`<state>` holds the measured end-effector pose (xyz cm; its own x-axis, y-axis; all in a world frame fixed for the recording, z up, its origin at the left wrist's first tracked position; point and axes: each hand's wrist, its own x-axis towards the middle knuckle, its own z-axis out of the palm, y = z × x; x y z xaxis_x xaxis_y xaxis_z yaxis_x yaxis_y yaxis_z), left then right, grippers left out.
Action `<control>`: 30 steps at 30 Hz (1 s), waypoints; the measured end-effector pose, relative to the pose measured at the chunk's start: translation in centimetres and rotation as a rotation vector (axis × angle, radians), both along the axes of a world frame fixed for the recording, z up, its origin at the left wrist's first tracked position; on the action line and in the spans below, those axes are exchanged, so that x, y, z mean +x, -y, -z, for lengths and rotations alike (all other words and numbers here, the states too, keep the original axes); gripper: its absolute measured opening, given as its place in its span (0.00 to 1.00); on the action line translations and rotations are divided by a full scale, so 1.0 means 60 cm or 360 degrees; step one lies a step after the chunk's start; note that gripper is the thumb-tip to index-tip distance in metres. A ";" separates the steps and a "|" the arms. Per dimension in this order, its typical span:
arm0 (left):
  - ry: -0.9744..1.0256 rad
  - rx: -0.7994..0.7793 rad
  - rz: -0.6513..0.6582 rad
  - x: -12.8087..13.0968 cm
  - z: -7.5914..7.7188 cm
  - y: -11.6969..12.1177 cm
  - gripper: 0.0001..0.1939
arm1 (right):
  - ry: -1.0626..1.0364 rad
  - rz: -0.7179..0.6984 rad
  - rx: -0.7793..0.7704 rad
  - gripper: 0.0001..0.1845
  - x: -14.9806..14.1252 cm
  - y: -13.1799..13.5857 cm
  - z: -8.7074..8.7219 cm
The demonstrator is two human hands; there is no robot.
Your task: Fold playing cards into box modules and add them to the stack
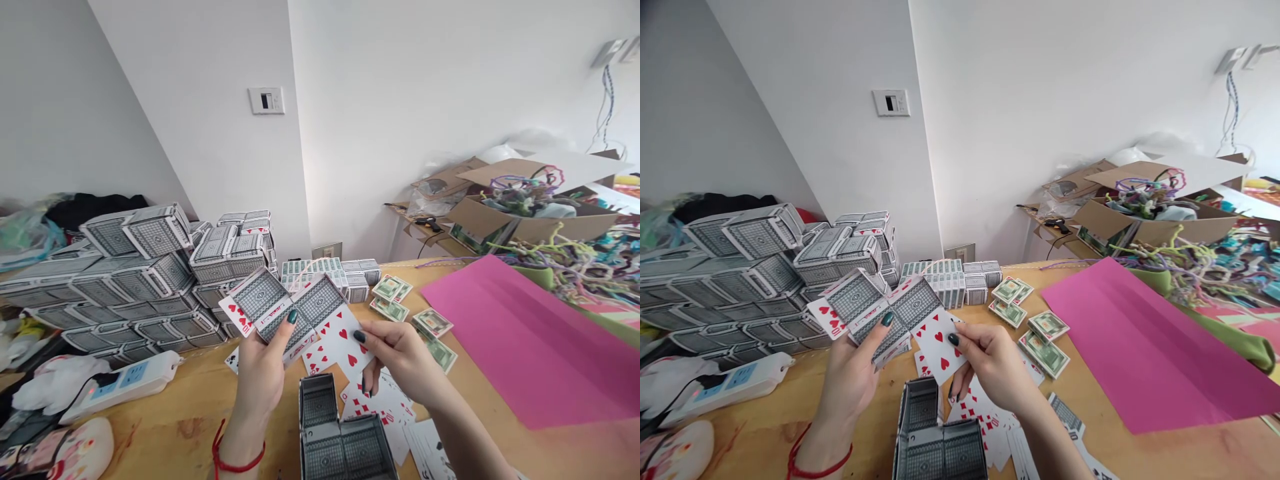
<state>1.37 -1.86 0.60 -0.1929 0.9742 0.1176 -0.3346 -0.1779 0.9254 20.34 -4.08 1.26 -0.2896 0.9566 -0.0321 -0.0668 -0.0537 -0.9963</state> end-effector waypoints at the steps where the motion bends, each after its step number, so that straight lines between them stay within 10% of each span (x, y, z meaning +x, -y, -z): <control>1: 0.0001 -0.0002 0.0008 0.000 0.000 0.001 0.30 | -0.0003 0.0007 0.0007 0.14 -0.001 -0.001 0.001; 24: -0.0380 0.0064 0.0095 0.022 0.012 0.008 0.22 | -0.0122 0.0209 0.0053 0.13 -0.008 -0.021 0.017; 30: -0.0168 -0.0084 0.0286 0.012 0.003 -0.001 0.25 | 0.0345 0.0811 0.0630 0.09 0.006 -0.017 0.022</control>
